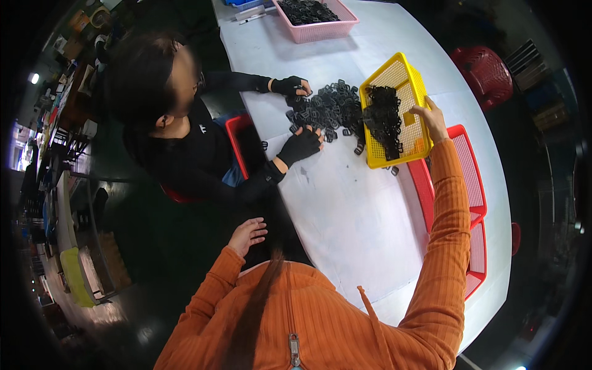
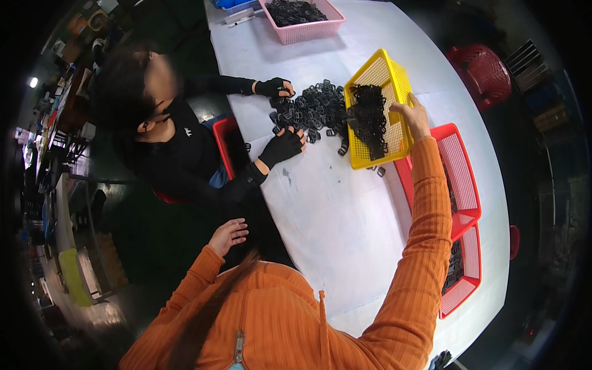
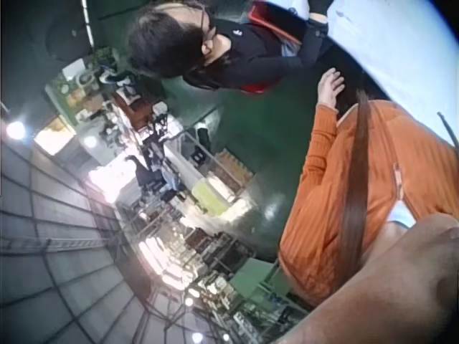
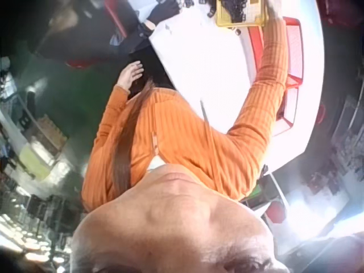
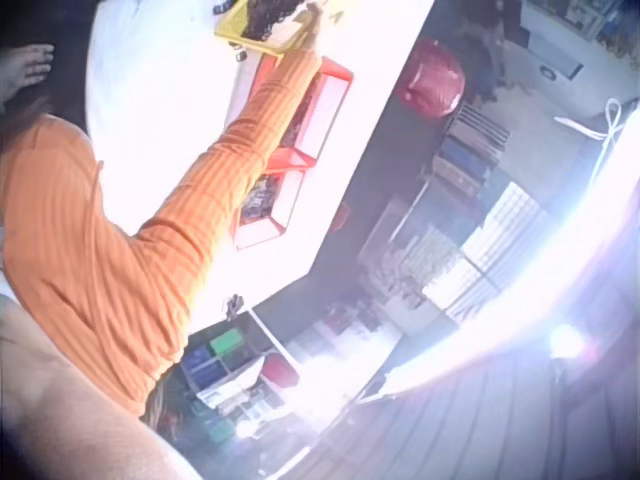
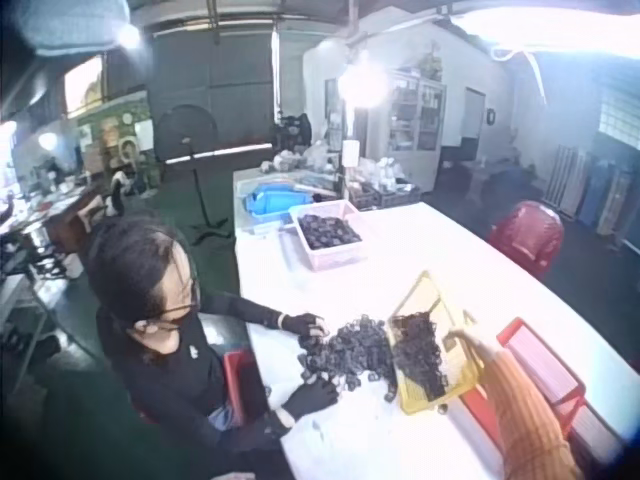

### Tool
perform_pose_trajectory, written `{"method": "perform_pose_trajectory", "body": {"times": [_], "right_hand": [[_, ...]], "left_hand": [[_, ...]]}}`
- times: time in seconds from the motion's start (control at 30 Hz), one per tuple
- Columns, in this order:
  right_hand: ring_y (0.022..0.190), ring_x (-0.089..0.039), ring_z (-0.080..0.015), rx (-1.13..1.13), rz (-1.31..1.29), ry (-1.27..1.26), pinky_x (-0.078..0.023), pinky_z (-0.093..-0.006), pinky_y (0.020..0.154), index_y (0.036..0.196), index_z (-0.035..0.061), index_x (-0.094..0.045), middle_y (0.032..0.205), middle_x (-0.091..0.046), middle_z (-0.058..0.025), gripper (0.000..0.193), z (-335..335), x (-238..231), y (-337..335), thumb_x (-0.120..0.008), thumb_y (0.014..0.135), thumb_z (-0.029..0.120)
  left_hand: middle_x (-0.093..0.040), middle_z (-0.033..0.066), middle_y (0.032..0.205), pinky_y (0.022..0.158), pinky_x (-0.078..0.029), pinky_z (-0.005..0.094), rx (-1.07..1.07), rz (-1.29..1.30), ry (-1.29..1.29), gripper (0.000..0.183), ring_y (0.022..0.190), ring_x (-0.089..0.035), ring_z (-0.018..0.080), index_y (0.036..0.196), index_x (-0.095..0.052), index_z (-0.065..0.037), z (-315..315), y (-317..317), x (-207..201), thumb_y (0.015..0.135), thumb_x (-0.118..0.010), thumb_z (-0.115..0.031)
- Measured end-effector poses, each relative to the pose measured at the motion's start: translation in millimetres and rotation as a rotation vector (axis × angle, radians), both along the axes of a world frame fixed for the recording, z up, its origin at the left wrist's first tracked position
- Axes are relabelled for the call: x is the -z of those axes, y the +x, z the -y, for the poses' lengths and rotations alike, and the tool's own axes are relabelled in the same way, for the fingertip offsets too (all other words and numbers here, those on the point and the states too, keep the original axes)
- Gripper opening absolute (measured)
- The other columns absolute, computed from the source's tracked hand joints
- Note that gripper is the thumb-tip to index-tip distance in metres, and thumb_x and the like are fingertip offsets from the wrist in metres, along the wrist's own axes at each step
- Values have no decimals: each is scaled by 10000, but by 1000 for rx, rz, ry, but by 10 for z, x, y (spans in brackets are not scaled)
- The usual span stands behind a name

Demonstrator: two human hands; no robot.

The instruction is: The person dumps plastic buckles from baskets onto a sorting table, then walks across the workshop and strings metal buckles onto wire hooks by hand at another work table.

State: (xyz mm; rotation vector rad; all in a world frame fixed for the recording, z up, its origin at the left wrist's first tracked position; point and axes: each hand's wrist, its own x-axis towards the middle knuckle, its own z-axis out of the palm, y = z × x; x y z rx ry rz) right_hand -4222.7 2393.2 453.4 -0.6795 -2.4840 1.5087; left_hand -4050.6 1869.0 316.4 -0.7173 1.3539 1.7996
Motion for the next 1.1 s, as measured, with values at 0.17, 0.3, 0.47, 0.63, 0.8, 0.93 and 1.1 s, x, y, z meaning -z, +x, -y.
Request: {"method": "perform_pose_trajectory", "body": {"times": [0.17,0.3,0.47,0.63,0.8,0.93,1.1], "right_hand": [[877,-587,-239,61,76,196,-449,-284,758,1245,-59,-391,992,-595,-195,838,-73,11,-315,-664,537,296],[993,-551,-278,91,128,324,-384,-385,877,1275,105,-422,1059,-570,-216,831,-63,106,-484,-669,519,345],[1090,-450,-348,125,258,557,-311,-502,907,1284,194,-418,1129,-508,-211,823,222,-56,-613,-664,522,381],[1113,-380,-389,105,246,716,-284,-514,913,1289,208,-408,1158,-437,-226,825,431,-81,-642,-658,524,392],[1091,-382,-397,98,195,821,-276,-510,896,1283,206,-411,1138,-424,-236,817,595,-17,-673,-659,526,387],[1071,-387,-391,69,171,882,-273,-508,891,1272,210,-420,1128,-424,-226,802,654,-70,-690,-663,528,385],[1074,-379,-377,74,161,990,-279,-508,881,1273,228,-412,1125,-415,-213,802,631,-117,-672,-669,534,409]], "left_hand": [[-541,64,1034,765,-452,307,35,13,-55,271,919,-544,170,1119,-497,-67,-59,-194,0,881,-449,-188],[-538,68,1036,761,-452,302,26,22,-67,268,916,-542,169,1117,-500,-68,-68,-302,120,882,-444,-184],[-544,58,1021,755,-456,297,36,22,-91,260,909,-548,162,1111,-504,-73,-72,-398,160,883,-449,-186],[-546,50,1014,755,-458,295,33,6,-117,258,904,-552,157,1109,-507,-77,12,-373,219,880,-459,-187],[-547,51,1014,755,-455,302,17,5,-144,259,898,-554,161,1103,-513,-76,65,-300,277,871,-467,-183],[-549,52,1013,755,-453,310,9,5,-118,262,898,-555,164,1102,-514,-78,121,-247,304,866,-474,-184],[-549,57,1023,755,-452,318,0,-18,-134,268,905,-552,166,1105,-514,-83,169,-218,272,864,-476,-195]]}}
